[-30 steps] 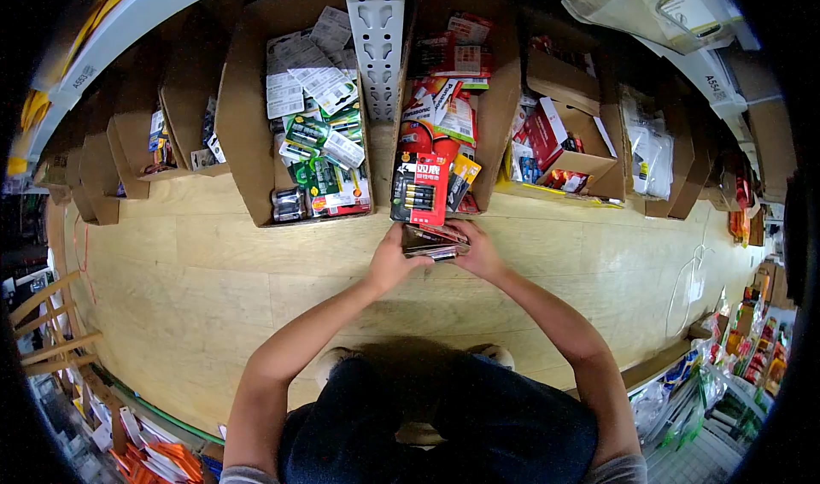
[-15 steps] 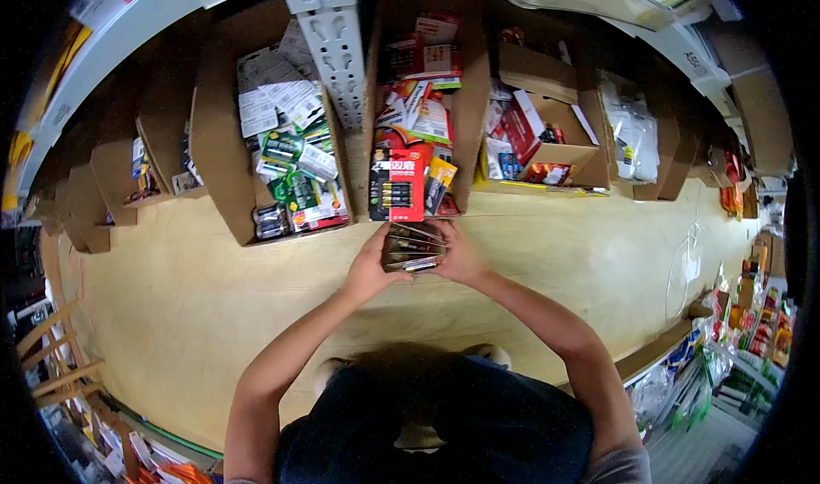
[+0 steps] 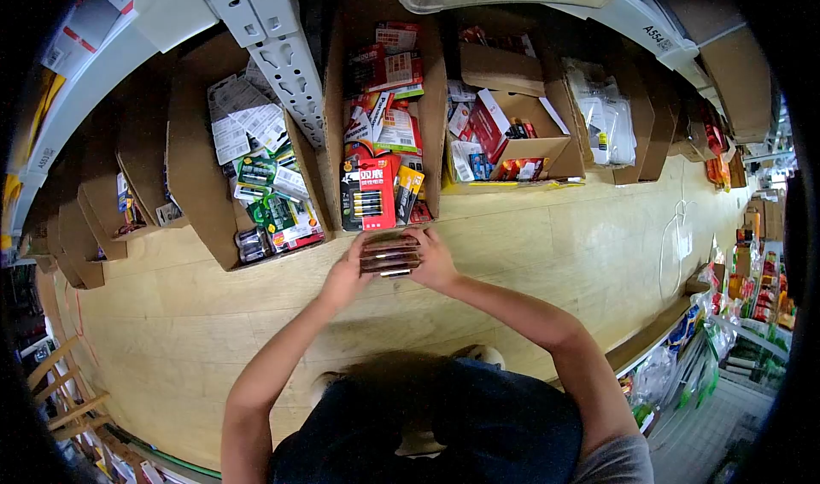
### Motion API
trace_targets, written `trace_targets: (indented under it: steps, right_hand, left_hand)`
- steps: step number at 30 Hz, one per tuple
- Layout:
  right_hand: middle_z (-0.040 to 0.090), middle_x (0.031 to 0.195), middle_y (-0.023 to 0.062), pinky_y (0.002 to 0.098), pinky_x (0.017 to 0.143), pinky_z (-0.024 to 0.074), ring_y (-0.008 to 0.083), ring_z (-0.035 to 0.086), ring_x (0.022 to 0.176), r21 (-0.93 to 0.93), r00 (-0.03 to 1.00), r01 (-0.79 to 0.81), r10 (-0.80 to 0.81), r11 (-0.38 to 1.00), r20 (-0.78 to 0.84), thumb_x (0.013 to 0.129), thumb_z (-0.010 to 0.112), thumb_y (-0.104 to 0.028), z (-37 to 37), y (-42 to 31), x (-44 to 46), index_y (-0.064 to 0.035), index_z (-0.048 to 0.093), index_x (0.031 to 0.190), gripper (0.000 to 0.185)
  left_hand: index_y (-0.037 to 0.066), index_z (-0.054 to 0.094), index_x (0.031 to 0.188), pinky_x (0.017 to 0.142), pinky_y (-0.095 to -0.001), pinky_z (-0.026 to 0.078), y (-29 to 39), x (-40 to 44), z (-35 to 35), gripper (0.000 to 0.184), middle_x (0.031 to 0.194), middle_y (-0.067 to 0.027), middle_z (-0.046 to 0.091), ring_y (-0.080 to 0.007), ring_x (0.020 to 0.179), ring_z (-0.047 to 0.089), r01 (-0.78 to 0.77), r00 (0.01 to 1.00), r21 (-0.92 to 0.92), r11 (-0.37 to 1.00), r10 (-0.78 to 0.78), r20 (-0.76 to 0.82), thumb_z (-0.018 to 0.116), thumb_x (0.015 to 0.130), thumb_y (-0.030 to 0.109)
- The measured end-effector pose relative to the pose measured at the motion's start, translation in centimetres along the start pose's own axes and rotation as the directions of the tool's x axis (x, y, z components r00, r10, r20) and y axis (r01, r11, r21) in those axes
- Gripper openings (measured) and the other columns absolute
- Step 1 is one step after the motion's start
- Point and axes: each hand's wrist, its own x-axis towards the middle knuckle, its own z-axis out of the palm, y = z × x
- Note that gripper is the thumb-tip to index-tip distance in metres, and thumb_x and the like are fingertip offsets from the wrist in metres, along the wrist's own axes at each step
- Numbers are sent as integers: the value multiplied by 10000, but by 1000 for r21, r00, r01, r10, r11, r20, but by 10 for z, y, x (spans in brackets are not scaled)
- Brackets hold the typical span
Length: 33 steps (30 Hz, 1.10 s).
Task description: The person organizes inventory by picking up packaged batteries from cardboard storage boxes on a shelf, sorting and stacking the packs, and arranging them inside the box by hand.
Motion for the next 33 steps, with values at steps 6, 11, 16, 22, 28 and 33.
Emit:
trace_targets:
  steps: [6,11,16,22,28,33]
  right_hand:
    - [468,974,85,351,736,389,277,447,853,-99,992,103,-94,990,86,557,689,-232,7,15,-2,-63,461,957,490]
    - [446,990,65,335,756,377,257,439,857,-21,997,72,-71,997,19,532,690,-205,3,10,-6,-103,539,893,404]
    - [462,971,66,334,732,385,255,441,837,-84,996,65,-59,994,69,539,678,-206,8,12,-8,-95,535,887,392]
    - [491,938,80,337,716,393,252,448,812,-99,994,-15,26,995,107,538,691,-263,7,10,-7,-81,531,897,433]
    - [530,931,109,343,742,419,281,500,831,124,920,-263,210,957,331,515,723,-361,-33,-36,-4,-21,462,1014,658]
    - [543,980,64,276,795,395,149,505,903,585,772,-570,133,577,622,652,682,-291,-40,-56,4,-45,495,1050,504]
  left_hand:
    - [51,361,1156,832,-300,396,1,-1,7,525,1216,-122,331,-264,1036,415,-159,987,183,970,161,8,552,667,25]
    - [41,417,1098,835,-312,399,15,1,4,451,1162,-140,358,-289,1003,432,-16,1000,142,990,15,10,514,658,5]
    - [15,426,1075,815,-328,411,2,-4,10,415,1155,-162,359,-300,991,439,-116,993,244,963,116,17,503,668,-7]
    - [4,408,1084,788,-345,417,-2,-3,5,452,1051,-177,453,-327,929,475,-51,998,179,983,45,32,562,662,59]
    - [7,351,1142,796,-321,408,12,-12,-19,636,971,-161,526,-279,899,518,-1,990,-162,987,25,141,673,624,188]
    - [12,251,1217,875,-306,339,39,-35,-23,671,1123,-110,435,-186,1029,430,318,948,-687,653,-237,213,639,690,162]
